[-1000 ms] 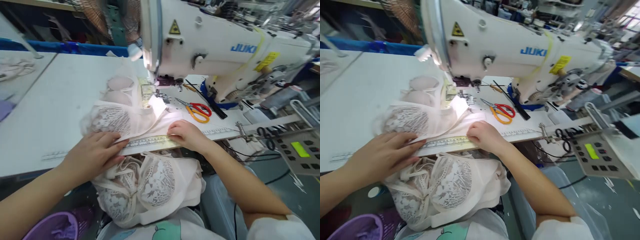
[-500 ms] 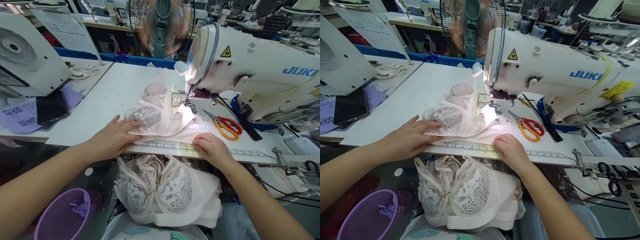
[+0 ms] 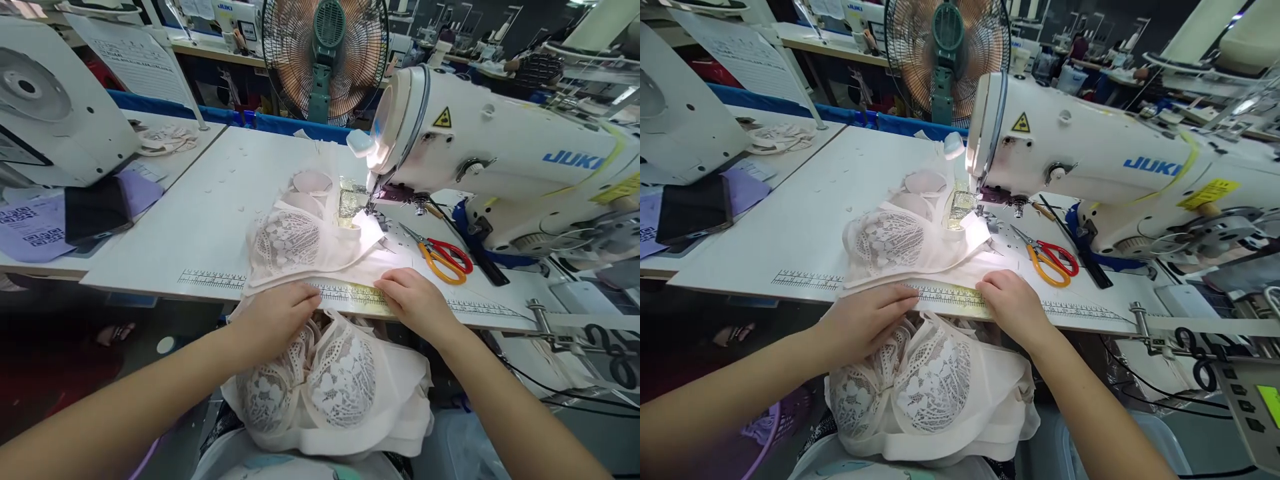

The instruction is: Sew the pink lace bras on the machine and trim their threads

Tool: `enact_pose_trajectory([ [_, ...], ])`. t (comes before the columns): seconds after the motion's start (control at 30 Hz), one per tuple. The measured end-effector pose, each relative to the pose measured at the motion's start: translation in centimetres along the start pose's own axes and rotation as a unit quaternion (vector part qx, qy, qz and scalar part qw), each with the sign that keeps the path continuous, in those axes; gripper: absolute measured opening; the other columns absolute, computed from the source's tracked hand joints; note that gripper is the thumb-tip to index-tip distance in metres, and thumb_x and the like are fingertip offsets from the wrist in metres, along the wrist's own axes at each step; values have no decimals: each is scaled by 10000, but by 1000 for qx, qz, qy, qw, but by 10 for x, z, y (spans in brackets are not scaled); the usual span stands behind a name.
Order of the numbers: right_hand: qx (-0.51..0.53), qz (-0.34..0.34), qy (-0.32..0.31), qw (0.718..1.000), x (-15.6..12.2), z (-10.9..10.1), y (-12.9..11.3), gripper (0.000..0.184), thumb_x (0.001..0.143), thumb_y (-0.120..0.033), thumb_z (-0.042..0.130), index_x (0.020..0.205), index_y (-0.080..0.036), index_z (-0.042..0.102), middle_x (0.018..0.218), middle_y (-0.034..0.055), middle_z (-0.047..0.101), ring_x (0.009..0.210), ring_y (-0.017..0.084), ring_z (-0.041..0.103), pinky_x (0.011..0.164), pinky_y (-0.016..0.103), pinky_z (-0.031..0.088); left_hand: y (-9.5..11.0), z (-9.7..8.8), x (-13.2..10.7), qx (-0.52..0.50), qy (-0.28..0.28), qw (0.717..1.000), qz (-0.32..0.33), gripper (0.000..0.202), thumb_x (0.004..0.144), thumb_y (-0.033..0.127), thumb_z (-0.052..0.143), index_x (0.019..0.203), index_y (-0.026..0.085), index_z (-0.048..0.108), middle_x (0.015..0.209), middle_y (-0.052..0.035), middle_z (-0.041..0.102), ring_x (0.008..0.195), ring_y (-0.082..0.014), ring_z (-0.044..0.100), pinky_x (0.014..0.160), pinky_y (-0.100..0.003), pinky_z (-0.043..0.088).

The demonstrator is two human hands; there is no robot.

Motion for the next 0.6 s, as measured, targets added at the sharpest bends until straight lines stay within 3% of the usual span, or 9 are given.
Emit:
enact_pose_trajectory([
  [0.1,-20,0,-7,1000,2,0,1,241,865,-127,455,802,-189,679,838,77,681,745,212,571,573,291,402,-11,20,2,47,-22,998,-37,359,924,248,364,1146,92,600,1211,-160,611,1086,-266,579,892,-388,509],
  [0.23,-23,8,6,1000,1,0,3,264,865,-119,444,772,-188,681,823,81,679,720,200,559,560,282,369,-52,20,-11,54,-94,986,-123,508,881,396,439,1319,139,466,1323,-158,527,1164,-310,519,965,-460,447],
  [0.33,-17,9,17,1000,-2,-1,4,272,878,-128,434,787,-179,685,831,89,678,716,203,555,558,286,368,-90,12,-24,43,-117,981,-149,537,848,449,454,1317,188,470,1394,-135,456,1262,-322,422,1017,-477,392],
  [0.47,-9,5,28,1000,-5,-1,4,269,889,-138,434,805,-168,688,829,93,675,725,216,558,570,301,390,-142,-1,-43,69,-149,957,-238,475,865,389,390,1245,143,535,1407,-159,431,1315,-344,348,1010,-502,386],
  [0.53,-4,3,32,999,-5,-2,4,275,890,-131,426,814,-168,687,824,92,673,734,219,561,581,307,404,-151,-17,-50,98,-151,938,-296,425,885,323,350,1170,111,583,1326,-170,513,1254,-351,427,959,-515,423],
  [0.6,-1,1,34,999,-5,-2,3,285,894,-127,413,823,-173,685,827,89,672,743,219,564,592,309,415,-140,-40,-50,126,-107,926,-339,407,897,273,319,1073,68,624,1178,-180,602,1131,-350,530,893,-513,463],
])
Point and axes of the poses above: each hand's wrist, its own x-axis towards the middle knuckle, its own z-axis out of the palm, y = z × x, the point moved 8 cm from there along x, towards the middle knuckle
